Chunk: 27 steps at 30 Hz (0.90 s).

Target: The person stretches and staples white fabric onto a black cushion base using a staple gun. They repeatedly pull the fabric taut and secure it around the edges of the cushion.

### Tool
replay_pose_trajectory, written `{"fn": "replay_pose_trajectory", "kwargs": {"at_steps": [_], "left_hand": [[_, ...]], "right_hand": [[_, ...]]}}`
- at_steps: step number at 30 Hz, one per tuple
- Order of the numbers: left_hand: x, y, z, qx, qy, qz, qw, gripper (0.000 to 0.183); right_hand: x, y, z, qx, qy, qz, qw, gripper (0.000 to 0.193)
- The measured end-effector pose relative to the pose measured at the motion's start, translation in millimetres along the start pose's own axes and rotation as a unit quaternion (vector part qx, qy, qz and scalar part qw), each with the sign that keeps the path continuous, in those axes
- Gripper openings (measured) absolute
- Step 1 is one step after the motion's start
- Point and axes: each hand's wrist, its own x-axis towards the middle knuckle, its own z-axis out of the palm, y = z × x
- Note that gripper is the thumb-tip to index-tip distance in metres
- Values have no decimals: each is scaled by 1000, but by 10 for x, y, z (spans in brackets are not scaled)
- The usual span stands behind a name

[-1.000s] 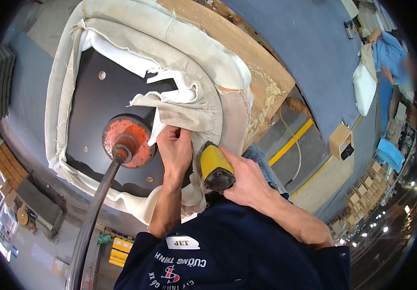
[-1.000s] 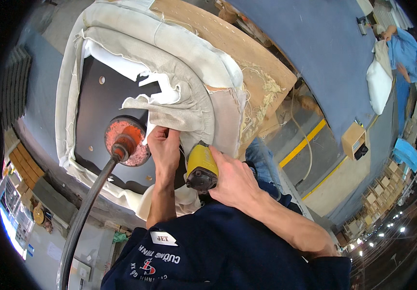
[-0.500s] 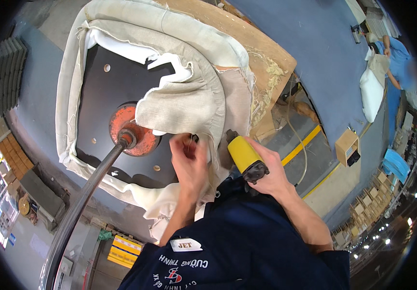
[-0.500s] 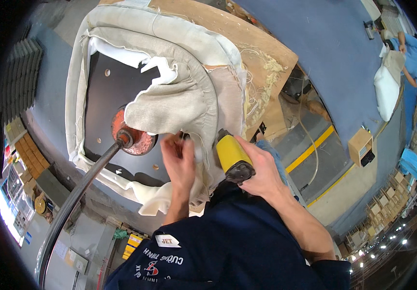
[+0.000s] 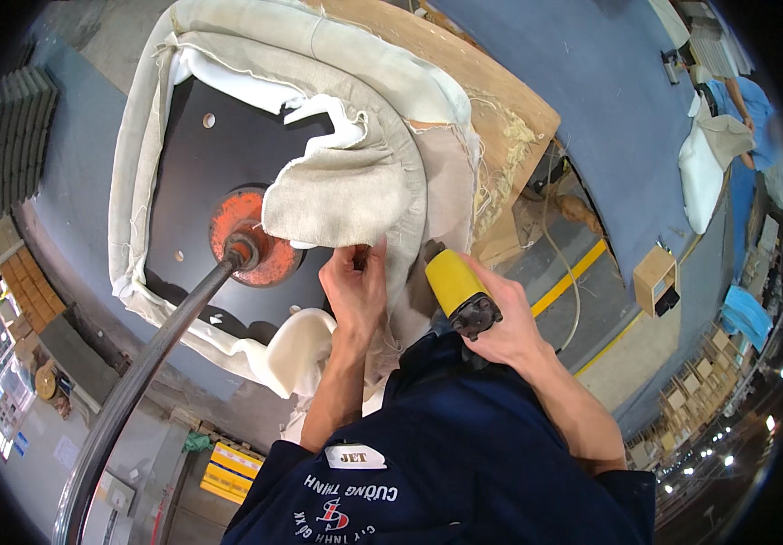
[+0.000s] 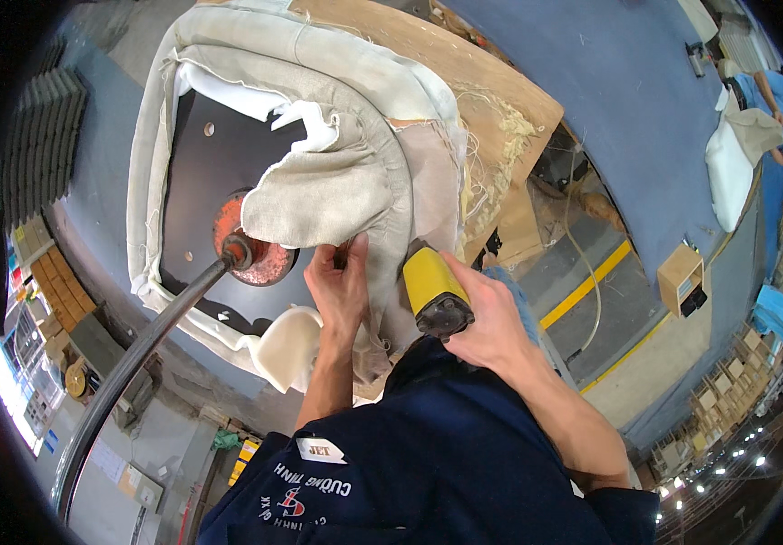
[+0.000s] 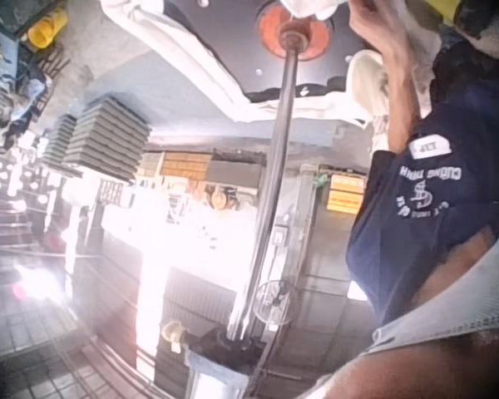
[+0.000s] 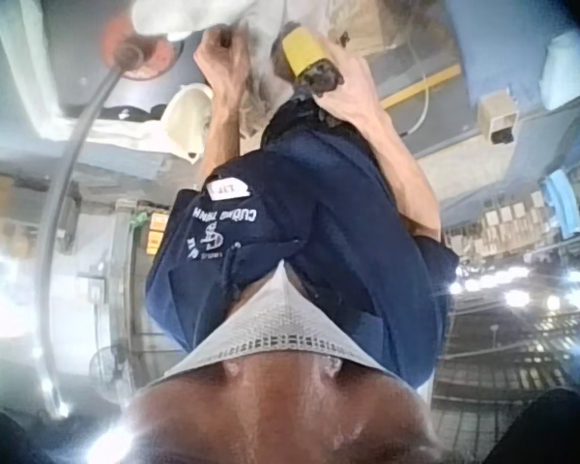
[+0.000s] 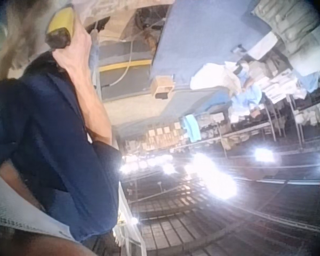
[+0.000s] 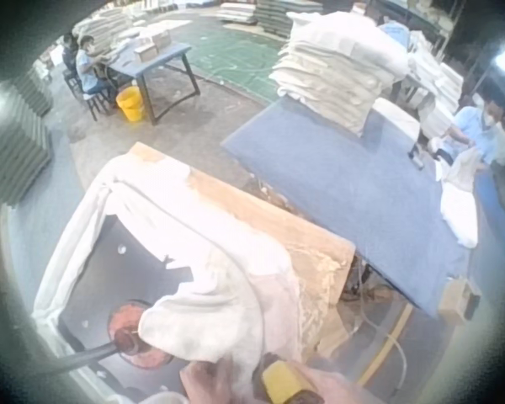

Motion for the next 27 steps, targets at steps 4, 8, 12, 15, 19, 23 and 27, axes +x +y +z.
{"fn": "replay_pose_trajectory", "kwargs": {"at_steps": [4, 8, 12, 15, 19, 23, 27], "left_hand": [[93, 47, 28, -111, -20, -87, 990, 14], [147, -4, 68, -130, -23, -84, 988, 17], [223, 56, 46, -124, -34, -138, 982, 20], [231, 102, 24, -123, -35, -139, 982, 23], [274, 108, 38, -112, -54, -169, 978, 24], [357, 141, -20, -73, -93, -107, 987, 24], [418, 108, -36, -49, -102, -42, 993, 22]], "right_hand": [[100, -152, 1, 43, -55, 34, 997, 79], [211, -265, 17, 12, -80, 52, 995, 79], [423, -465, 65, -38, -130, 142, 981, 80], [393, -544, 79, -66, -137, 156, 976, 82], [295, -442, 139, -48, -84, 87, 992, 74], [347, -525, 117, -68, -116, 119, 984, 77], [337, -506, 140, -65, -145, 129, 979, 78]]}}
